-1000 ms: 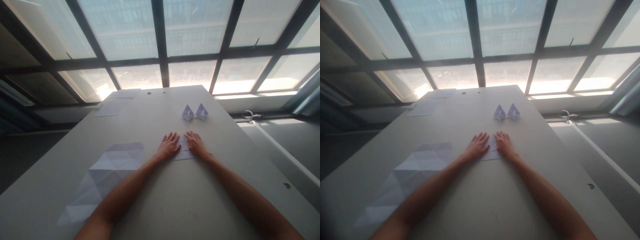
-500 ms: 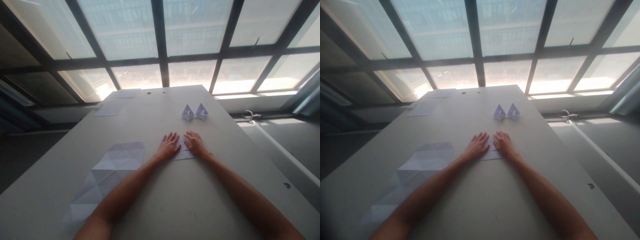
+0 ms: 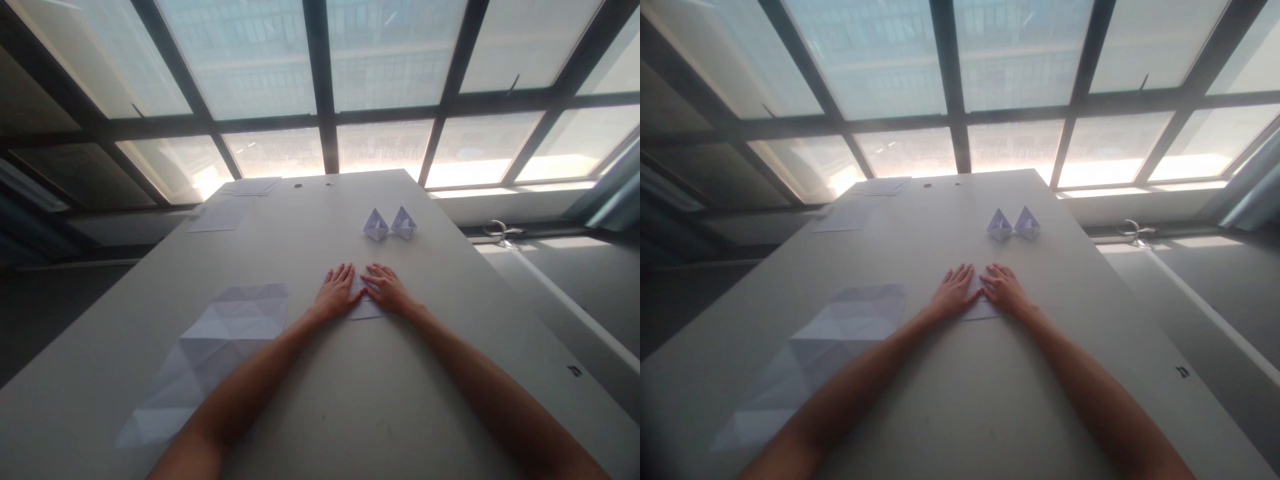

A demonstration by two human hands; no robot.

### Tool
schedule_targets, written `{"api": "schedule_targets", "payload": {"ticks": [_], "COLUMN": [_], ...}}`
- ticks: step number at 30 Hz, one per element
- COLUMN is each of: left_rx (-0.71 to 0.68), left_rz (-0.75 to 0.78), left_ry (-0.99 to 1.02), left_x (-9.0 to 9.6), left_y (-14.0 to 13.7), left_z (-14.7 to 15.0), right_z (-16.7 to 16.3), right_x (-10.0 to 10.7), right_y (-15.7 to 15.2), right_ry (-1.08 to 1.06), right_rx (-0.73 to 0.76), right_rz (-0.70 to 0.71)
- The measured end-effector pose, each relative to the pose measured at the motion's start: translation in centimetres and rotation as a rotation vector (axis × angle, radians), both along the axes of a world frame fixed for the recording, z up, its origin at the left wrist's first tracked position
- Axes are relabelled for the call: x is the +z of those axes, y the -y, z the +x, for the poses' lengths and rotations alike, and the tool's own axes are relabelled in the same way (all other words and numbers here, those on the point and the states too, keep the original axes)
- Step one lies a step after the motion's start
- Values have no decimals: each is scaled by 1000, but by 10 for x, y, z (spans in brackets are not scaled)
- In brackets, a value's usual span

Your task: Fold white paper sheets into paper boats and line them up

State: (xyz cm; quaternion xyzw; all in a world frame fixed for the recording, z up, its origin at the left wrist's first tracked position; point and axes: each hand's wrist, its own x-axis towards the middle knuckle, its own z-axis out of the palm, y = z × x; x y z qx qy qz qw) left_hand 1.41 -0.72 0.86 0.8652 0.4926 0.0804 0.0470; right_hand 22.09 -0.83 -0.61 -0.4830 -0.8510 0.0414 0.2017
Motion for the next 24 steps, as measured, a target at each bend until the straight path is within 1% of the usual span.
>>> {"api": "schedule_targets", "payload": {"ticks": [9,15,24], "left_rx": [26,17,39], "left_rz": [14,12,1], "left_ry": [34,14,21], "left_x": [-1,0,-5], "left_y": [-1,0,-2], "left_z": [1,1,1], "right_z": [0,0,0], "right_x": [0,1,1], "right_y": [1,1,2], "right_ry": [-10,-12,-11], "right_rx": [-10,-17,-15], "right_rz": [-10,-17,-1]}}
